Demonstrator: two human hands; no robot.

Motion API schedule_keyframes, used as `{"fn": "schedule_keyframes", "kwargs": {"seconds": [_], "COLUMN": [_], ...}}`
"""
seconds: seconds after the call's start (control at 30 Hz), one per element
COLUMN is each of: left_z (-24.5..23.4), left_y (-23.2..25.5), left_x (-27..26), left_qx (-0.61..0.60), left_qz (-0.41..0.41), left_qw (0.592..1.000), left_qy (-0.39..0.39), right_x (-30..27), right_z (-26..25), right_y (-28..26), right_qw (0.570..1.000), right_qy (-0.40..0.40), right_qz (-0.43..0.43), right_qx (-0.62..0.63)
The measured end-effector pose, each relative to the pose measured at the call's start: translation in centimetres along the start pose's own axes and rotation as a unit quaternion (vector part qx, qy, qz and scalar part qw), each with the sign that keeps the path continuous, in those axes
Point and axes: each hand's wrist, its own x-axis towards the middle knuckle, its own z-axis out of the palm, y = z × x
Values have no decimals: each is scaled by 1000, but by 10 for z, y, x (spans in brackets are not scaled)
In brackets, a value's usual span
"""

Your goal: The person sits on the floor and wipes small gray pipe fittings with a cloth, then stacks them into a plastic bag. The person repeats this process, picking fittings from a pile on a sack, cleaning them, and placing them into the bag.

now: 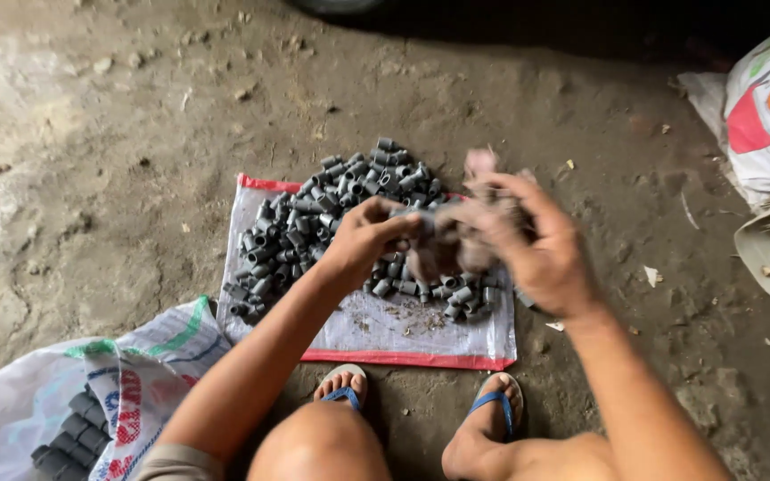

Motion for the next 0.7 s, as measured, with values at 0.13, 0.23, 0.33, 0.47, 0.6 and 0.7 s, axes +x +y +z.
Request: {"fn": "schedule_keyframes", "kwargs": {"seconds": [0.13,0.23,0.33,0.47,0.6,0.7], "left_z": [57,64,53,37,37,40], "left_y": [65,83,64,32,42,60], "left_x": [-35,-47,-24,-9,-27,-53], "left_qx": [25,88,85,0,-28,20], "left_qz": [48,58,50,15,52,109], "left_qw": [995,991,991,996,995,987], "left_qy": [-83,-87,-93,-90,-82,-118], "right_x": [16,17,14,10,11,11], "right_z": [21,18,18,30,20,13], "right_y": [-8,-27,-47,-38,-42,-56], "right_qw": [984,975,974,980,993,987], "right_qy": [22,60,81,95,87,138], "right_qz": [-178,-211,-211,-172,-79,-52], "right_qx": [-17,-16,-16,-28,23,60]}}
